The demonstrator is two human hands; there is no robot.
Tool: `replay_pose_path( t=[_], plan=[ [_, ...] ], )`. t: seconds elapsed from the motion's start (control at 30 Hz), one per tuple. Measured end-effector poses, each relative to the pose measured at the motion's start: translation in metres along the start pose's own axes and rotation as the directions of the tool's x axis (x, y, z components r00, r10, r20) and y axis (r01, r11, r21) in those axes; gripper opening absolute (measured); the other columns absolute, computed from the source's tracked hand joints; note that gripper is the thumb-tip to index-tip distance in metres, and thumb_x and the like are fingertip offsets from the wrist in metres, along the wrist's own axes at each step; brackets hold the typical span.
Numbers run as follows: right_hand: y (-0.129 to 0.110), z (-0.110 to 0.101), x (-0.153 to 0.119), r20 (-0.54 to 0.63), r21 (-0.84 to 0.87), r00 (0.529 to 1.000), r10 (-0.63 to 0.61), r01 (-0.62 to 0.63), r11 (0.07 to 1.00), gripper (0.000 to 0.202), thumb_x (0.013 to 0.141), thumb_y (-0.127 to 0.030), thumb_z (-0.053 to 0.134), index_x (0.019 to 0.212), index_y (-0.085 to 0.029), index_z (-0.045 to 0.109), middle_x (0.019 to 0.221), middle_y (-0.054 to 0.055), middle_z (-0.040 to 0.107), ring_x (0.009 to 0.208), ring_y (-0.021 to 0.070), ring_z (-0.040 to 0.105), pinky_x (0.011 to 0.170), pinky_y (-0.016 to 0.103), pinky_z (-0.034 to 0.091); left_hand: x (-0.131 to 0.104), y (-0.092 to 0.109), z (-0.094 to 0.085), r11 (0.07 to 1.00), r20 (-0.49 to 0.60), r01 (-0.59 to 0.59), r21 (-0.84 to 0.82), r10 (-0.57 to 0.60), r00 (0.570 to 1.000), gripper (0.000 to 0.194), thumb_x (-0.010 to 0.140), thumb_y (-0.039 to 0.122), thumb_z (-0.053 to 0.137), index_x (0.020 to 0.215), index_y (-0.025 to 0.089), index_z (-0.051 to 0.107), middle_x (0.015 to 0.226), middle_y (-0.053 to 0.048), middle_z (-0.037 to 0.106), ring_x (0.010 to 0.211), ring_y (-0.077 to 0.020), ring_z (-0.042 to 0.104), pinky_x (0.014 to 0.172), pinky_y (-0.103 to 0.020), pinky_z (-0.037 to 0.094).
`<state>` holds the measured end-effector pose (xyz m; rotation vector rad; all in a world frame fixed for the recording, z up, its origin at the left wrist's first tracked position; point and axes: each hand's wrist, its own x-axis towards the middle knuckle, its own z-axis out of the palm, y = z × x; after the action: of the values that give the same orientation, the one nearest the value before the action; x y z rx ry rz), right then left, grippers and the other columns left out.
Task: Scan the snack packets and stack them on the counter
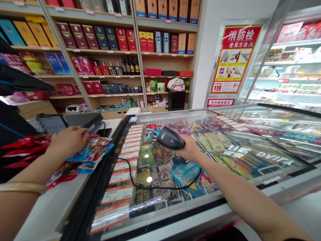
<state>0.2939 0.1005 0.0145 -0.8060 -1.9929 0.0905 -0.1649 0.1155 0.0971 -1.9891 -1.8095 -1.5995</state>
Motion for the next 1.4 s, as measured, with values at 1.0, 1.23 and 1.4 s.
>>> replay_pose_path(
  t=[1.0,1.23,1.4],
  plan=[
    [0.002,-0.001,0.002,-0.048,-0.029,0.997,0.065,-0.067,0.997,0.031,0.070,-0.036,0.071,0.096,-0.020,0.067,0.086,0.007,0.072,0.078,0.0228,0.066,0.071,0.032,0.051,-0.082,0.109,0.131,0.964,0.162,-0.022,-0.264,0.067,0.985,0.005,0.069,0.023,0.069,0.073,0.025,0.071,0.091,-0.006,0.073,0.104,-0.0272,0.062,0.106,-0.046,0.038],
    [0.001,0.002,-0.002,-0.050,-0.054,0.999,0.005,-0.008,0.998,0.023,0.073,-0.036,0.066,0.088,-0.018,0.064,0.082,0.009,0.071,0.075,0.0248,0.066,0.068,0.033,0.050,-0.089,0.115,0.105,0.102,0.372,0.472,-0.876,-0.480,0.794,0.020,0.064,0.007,0.075,0.077,0.018,0.064,0.072,0.001,0.065,0.066,-0.0143,0.061,0.065,-0.028,0.052],
    [-0.003,0.003,-0.003,-0.037,-0.026,0.999,-0.028,0.027,0.999,0.022,0.075,-0.036,0.065,0.090,-0.020,0.064,0.083,0.008,0.071,0.077,0.0240,0.066,0.069,0.033,0.050,-0.099,0.119,0.101,-0.296,0.528,0.440,-0.848,-0.408,0.745,0.025,0.074,-0.004,0.057,0.085,0.019,0.060,0.070,0.003,0.060,0.065,-0.0127,0.059,0.056,-0.024,0.048]
  ],
)
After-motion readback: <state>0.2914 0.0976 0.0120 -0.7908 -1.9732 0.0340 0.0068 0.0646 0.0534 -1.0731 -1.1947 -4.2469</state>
